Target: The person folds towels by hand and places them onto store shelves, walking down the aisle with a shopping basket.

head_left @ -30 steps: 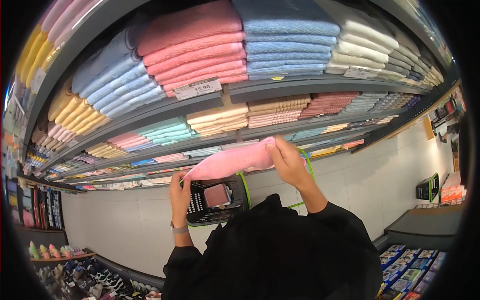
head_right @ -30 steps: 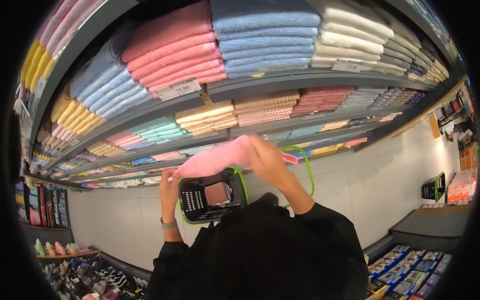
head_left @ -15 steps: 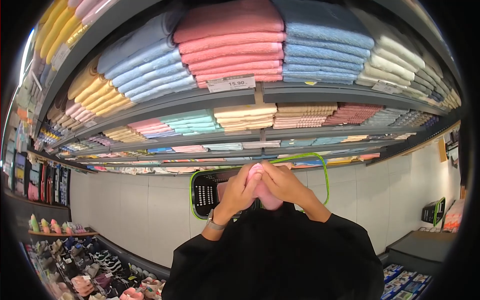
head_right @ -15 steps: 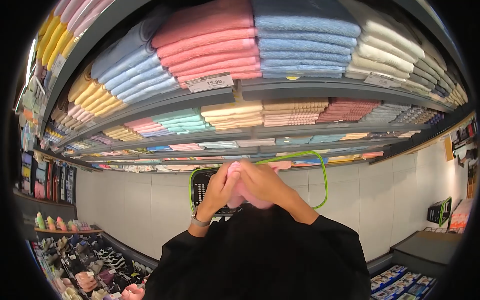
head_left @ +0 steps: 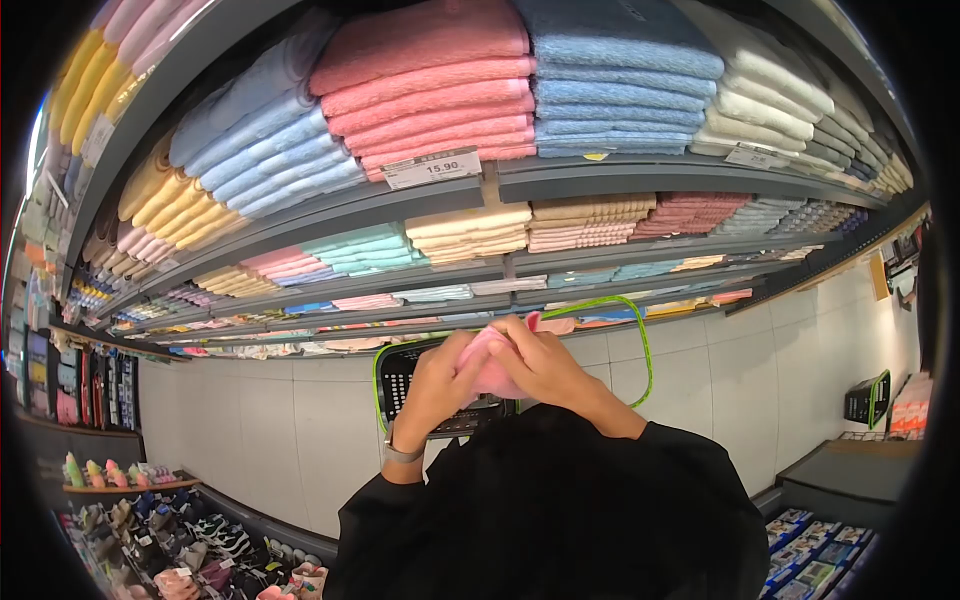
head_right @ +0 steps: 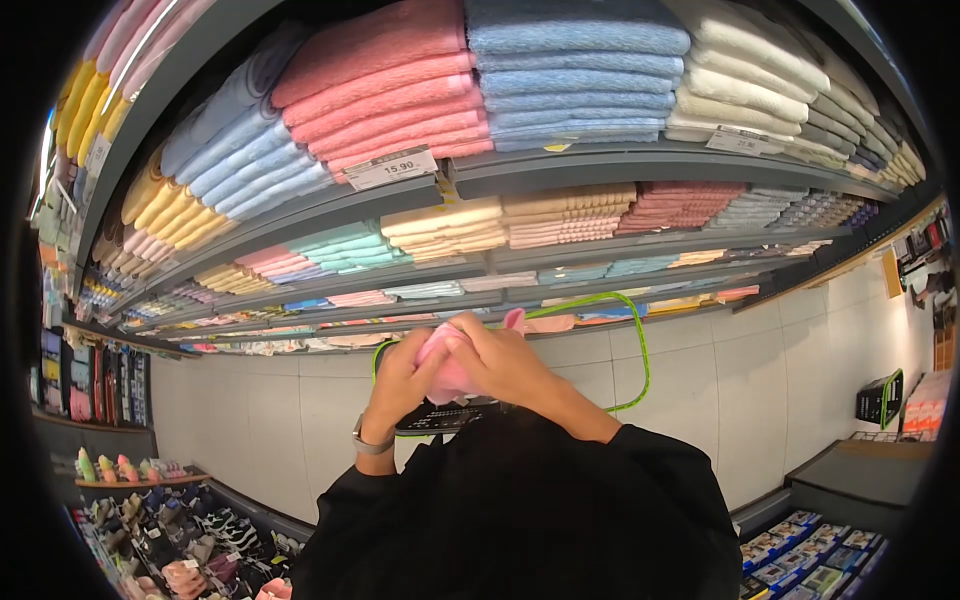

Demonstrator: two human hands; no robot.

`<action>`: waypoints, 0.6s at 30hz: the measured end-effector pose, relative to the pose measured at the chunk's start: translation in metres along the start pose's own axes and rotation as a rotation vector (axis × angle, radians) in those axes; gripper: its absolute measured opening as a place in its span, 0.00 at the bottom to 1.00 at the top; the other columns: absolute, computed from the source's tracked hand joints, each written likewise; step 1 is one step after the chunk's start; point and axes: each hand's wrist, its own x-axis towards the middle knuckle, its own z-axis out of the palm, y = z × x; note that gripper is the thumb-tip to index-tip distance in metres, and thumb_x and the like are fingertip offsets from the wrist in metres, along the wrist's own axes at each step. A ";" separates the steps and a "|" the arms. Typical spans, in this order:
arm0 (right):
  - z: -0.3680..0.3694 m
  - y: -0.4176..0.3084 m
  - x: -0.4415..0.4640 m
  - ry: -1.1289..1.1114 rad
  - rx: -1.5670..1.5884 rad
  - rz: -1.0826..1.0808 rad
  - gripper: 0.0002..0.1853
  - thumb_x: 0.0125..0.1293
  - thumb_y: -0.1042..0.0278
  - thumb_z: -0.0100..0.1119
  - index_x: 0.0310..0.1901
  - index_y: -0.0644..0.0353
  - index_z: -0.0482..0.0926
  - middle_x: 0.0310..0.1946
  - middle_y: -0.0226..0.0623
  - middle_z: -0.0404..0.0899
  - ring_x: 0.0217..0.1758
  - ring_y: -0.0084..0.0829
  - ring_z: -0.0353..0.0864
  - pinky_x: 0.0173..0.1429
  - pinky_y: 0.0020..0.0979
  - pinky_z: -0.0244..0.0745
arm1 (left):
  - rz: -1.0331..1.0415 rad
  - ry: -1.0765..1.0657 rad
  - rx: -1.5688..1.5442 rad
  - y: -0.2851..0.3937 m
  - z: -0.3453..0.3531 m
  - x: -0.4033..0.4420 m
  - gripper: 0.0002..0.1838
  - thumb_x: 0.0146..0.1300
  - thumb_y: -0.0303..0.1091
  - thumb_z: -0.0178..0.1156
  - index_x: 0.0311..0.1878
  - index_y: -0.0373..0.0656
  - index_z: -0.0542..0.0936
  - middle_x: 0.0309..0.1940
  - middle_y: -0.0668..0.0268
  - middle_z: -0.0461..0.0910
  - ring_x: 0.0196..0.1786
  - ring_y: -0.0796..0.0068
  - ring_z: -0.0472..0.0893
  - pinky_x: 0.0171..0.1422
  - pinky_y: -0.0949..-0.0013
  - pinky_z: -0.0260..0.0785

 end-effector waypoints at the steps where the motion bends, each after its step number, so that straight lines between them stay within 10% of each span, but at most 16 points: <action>1: -0.001 -0.004 0.000 0.022 0.044 -0.019 0.14 0.67 0.60 0.50 0.47 0.62 0.69 0.30 0.51 0.78 0.34 0.51 0.78 0.37 0.44 0.69 | 0.003 0.052 -0.055 -0.002 -0.002 -0.001 0.10 0.62 0.32 0.57 0.42 0.35 0.76 0.28 0.53 0.79 0.30 0.58 0.80 0.35 0.66 0.70; 4: 0.000 0.007 -0.002 -0.013 0.032 -0.060 0.18 0.64 0.57 0.55 0.46 0.64 0.71 0.34 0.48 0.78 0.35 0.48 0.79 0.39 0.40 0.71 | -0.015 0.213 -0.200 -0.006 -0.014 -0.007 0.06 0.61 0.28 0.58 0.38 0.35 0.77 0.27 0.62 0.78 0.31 0.78 0.76 0.37 0.72 0.69; 18: -0.005 0.078 -0.028 -0.085 -0.095 0.098 0.14 0.63 0.59 0.54 0.37 0.64 0.76 0.28 0.49 0.76 0.33 0.49 0.75 0.38 0.41 0.68 | 0.023 0.605 -0.370 -0.027 -0.072 -0.028 0.04 0.63 0.27 0.56 0.38 0.37 0.76 0.33 0.70 0.74 0.36 0.83 0.70 0.44 0.78 0.63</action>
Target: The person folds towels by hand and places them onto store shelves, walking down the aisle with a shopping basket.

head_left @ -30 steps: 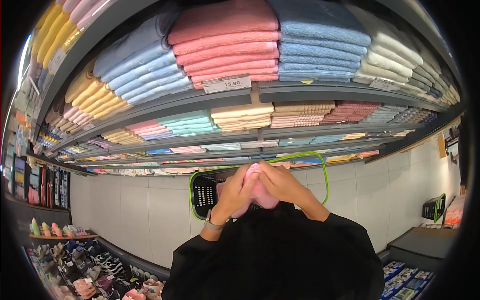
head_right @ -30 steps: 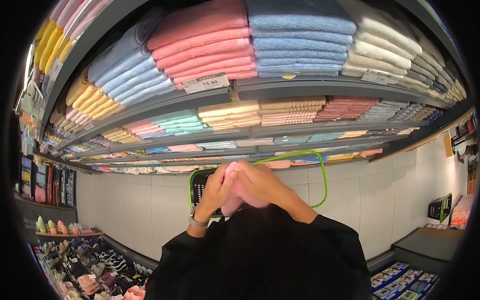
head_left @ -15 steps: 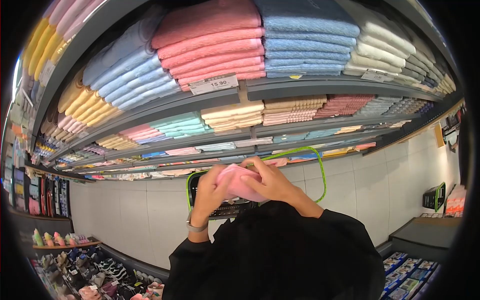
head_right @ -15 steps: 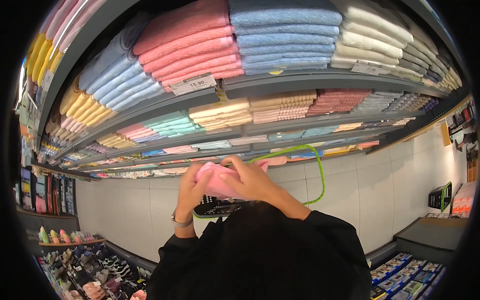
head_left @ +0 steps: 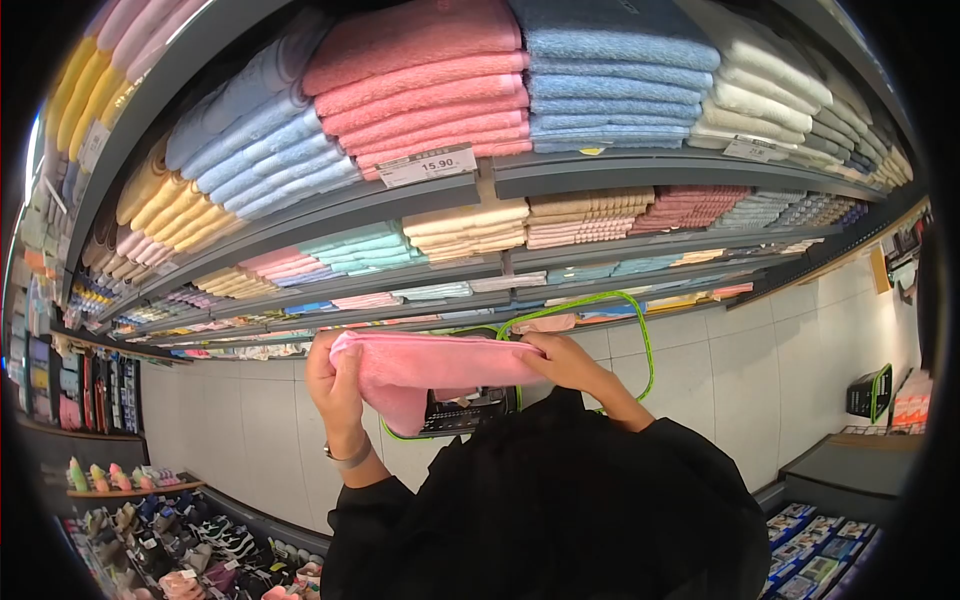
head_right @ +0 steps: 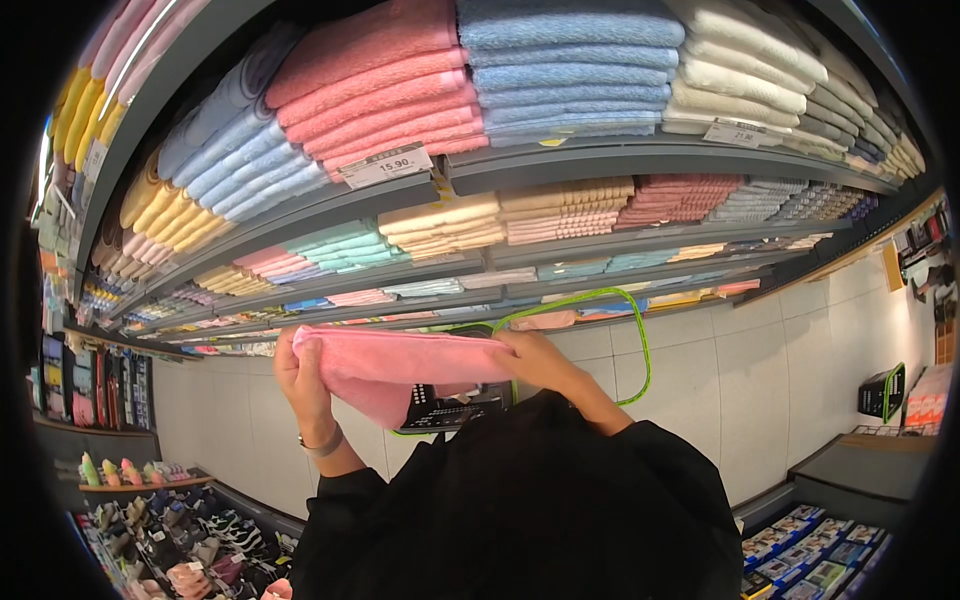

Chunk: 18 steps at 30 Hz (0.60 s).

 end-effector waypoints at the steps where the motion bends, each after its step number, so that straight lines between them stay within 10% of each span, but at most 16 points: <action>1: 0.005 0.012 0.002 0.058 -0.021 -0.071 0.14 0.63 0.60 0.54 0.37 0.64 0.75 0.28 0.49 0.76 0.32 0.49 0.75 0.38 0.40 0.68 | 0.011 0.010 0.034 -0.001 -0.003 0.001 0.05 0.63 0.28 0.56 0.38 0.36 0.76 0.33 0.70 0.74 0.36 0.83 0.70 0.44 0.78 0.63; 11: -0.042 -0.026 0.001 0.319 0.004 0.033 0.15 0.65 0.64 0.54 0.25 0.66 0.67 0.16 0.47 0.61 0.19 0.38 0.57 0.25 0.35 0.57 | -0.002 0.111 0.142 -0.039 -0.021 0.015 0.08 0.67 0.31 0.53 0.39 0.35 0.77 0.33 0.72 0.74 0.37 0.85 0.68 0.43 0.79 0.62; 18: -0.062 -0.053 -0.005 0.136 -0.086 -0.105 0.14 0.61 0.64 0.61 0.26 0.65 0.69 0.16 0.44 0.65 0.18 0.37 0.62 0.25 0.36 0.60 | -0.067 0.144 -0.115 -0.060 -0.033 0.022 0.12 0.70 0.32 0.49 0.48 0.35 0.76 0.41 0.68 0.77 0.43 0.83 0.72 0.49 0.75 0.66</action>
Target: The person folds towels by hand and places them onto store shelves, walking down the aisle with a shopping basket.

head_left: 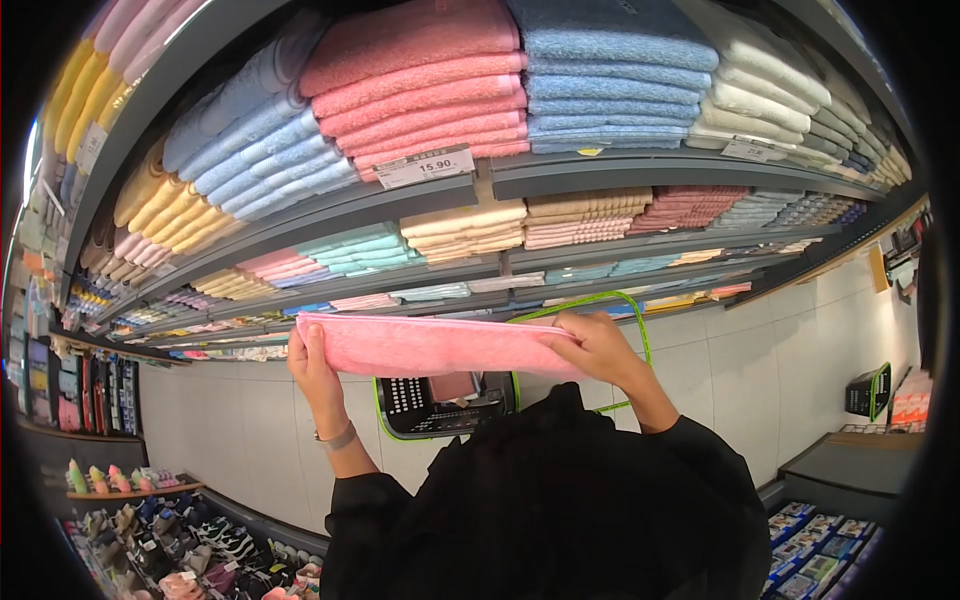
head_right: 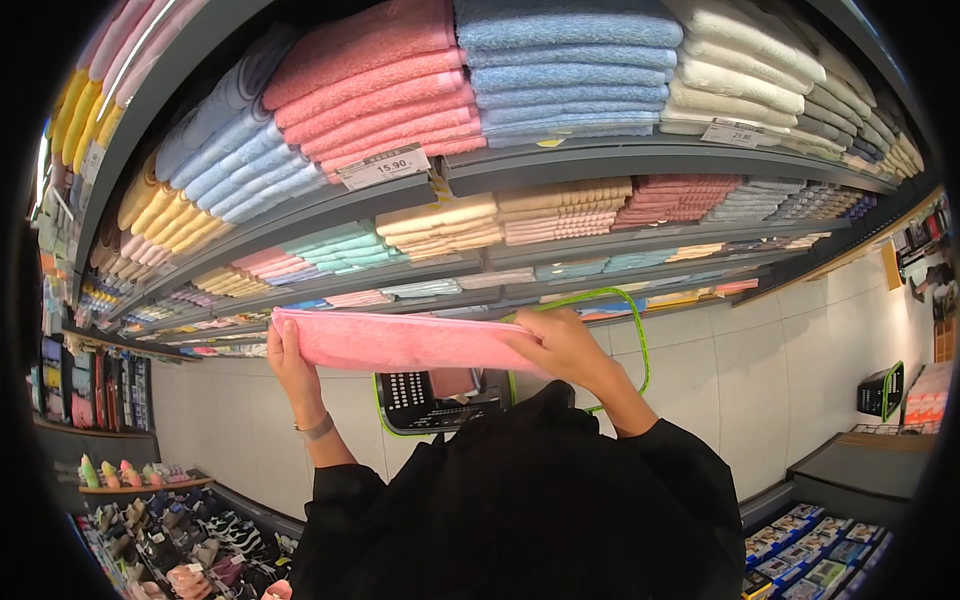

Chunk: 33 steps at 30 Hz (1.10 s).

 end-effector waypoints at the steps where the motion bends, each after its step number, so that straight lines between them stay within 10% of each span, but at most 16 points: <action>1: 0.000 -0.002 -0.001 -0.015 -0.001 -0.017 0.14 0.61 0.63 0.60 0.26 0.64 0.70 0.17 0.43 0.67 0.19 0.38 0.64 0.26 0.36 0.60 | -0.009 0.022 -0.047 0.001 0.000 0.001 0.11 0.70 0.32 0.50 0.47 0.35 0.76 0.40 0.69 0.76 0.42 0.84 0.72 0.48 0.76 0.65; 8: 0.007 0.018 -0.013 -0.173 0.053 0.060 0.13 0.63 0.61 0.58 0.38 0.64 0.72 0.29 0.41 0.75 0.29 0.37 0.72 0.35 0.33 0.66 | -0.058 0.064 -0.123 0.016 -0.007 -0.003 0.11 0.70 0.32 0.50 0.47 0.35 0.76 0.41 0.69 0.77 0.42 0.84 0.73 0.50 0.77 0.66; 23: 0.051 0.041 0.007 0.434 1.040 0.476 0.11 0.70 0.60 0.53 0.36 0.59 0.75 0.28 0.23 0.73 0.29 0.12 0.68 0.34 0.19 0.66 | 0.018 -0.022 0.360 -0.011 0.014 -0.018 0.11 0.68 0.35 0.53 0.32 0.38 0.75 0.27 0.75 0.69 0.32 0.85 0.64 0.37 0.77 0.59; 33: 0.101 0.012 0.029 0.484 1.220 0.467 0.12 0.70 0.59 0.51 0.39 0.61 0.72 0.31 0.27 0.74 0.33 0.15 0.71 0.36 0.19 0.68 | 0.243 -0.278 0.513 0.001 0.131 -0.074 0.09 0.62 0.27 0.54 0.43 0.36 0.77 0.33 0.50 0.80 0.31 0.57 0.81 0.34 0.63 0.71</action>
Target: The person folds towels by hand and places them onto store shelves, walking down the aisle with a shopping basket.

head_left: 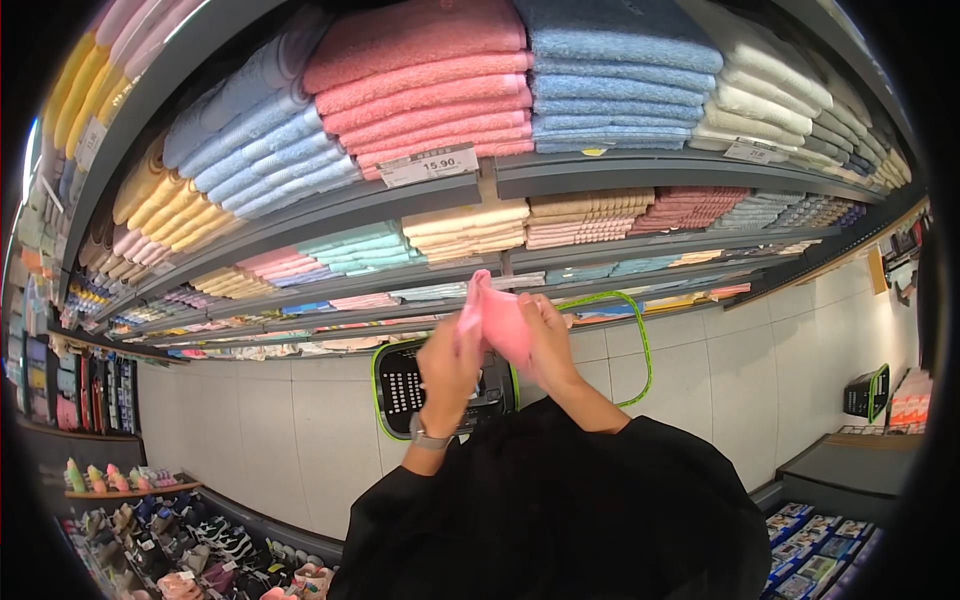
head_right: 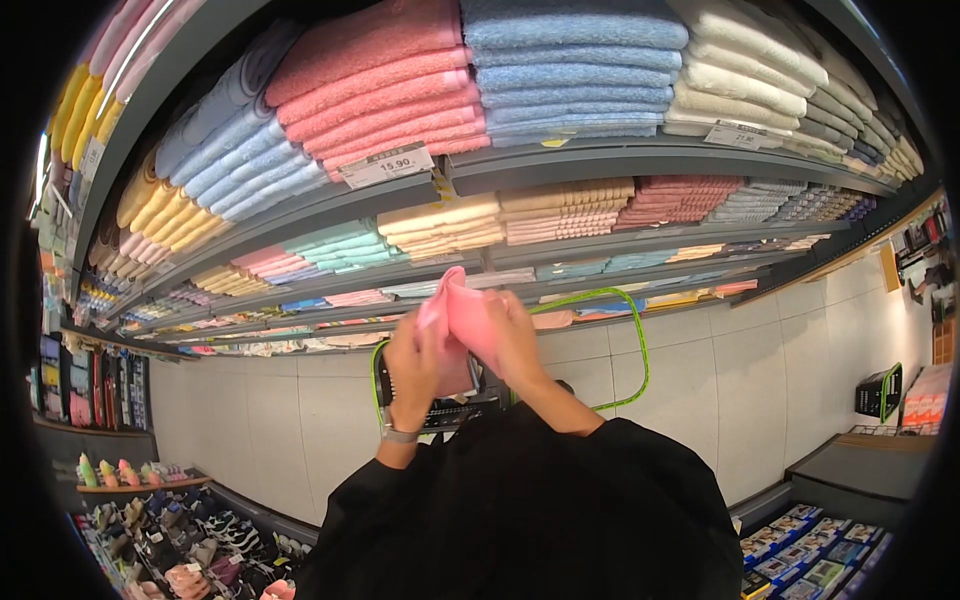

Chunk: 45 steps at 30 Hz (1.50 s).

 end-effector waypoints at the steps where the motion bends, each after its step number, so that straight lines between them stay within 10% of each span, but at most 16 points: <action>1: 0.003 0.002 -0.003 -0.013 -0.022 -0.016 0.12 0.70 0.59 0.51 0.40 0.61 0.73 0.32 0.27 0.74 0.34 0.15 0.71 0.37 0.19 0.69 | 0.036 -0.010 0.001 0.001 0.013 -0.003 0.09 0.61 0.27 0.55 0.44 0.36 0.77 0.32 0.50 0.79 0.31 0.55 0.80 0.33 0.62 0.70; 8: 0.014 -0.003 -0.026 -0.093 -0.107 0.009 0.17 0.71 0.60 0.48 0.52 0.65 0.74 0.40 0.29 0.78 0.40 0.15 0.73 0.43 0.20 0.70 | 0.133 -0.041 0.035 0.002 0.029 -0.012 0.14 0.58 0.25 0.57 0.47 0.33 0.74 0.31 0.48 0.78 0.29 0.51 0.79 0.32 0.60 0.70; 23: 0.005 0.004 -0.018 -0.030 -0.150 0.091 0.15 0.72 0.60 0.47 0.41 0.64 0.76 0.31 0.25 0.74 0.34 0.13 0.69 0.36 0.19 0.66 | 0.160 -0.081 0.097 -0.004 0.040 -0.026 0.15 0.54 0.26 0.61 0.46 0.38 0.73 0.30 0.55 0.78 0.29 0.54 0.79 0.30 0.60 0.71; 35: -0.015 -0.018 -0.014 -0.146 -0.258 0.008 0.13 0.71 0.63 0.49 0.49 0.64 0.73 0.39 0.28 0.76 0.43 0.14 0.71 0.46 0.20 0.69 | 0.087 -0.344 -0.411 0.034 0.016 -0.018 0.16 0.55 0.22 0.56 0.49 0.36 0.74 0.40 0.54 0.77 0.43 0.57 0.77 0.49 0.63 0.69; 45: -0.015 -0.063 -0.016 -0.325 -0.504 -0.193 0.14 0.71 0.64 0.50 0.49 0.67 0.73 0.41 0.30 0.77 0.43 0.17 0.73 0.48 0.23 0.70 | 0.154 -0.163 -0.095 -0.013 -0.022 0.023 0.18 0.52 0.20 0.59 0.49 0.40 0.75 0.52 0.55 0.72 0.58 0.54 0.71 0.64 0.59 0.62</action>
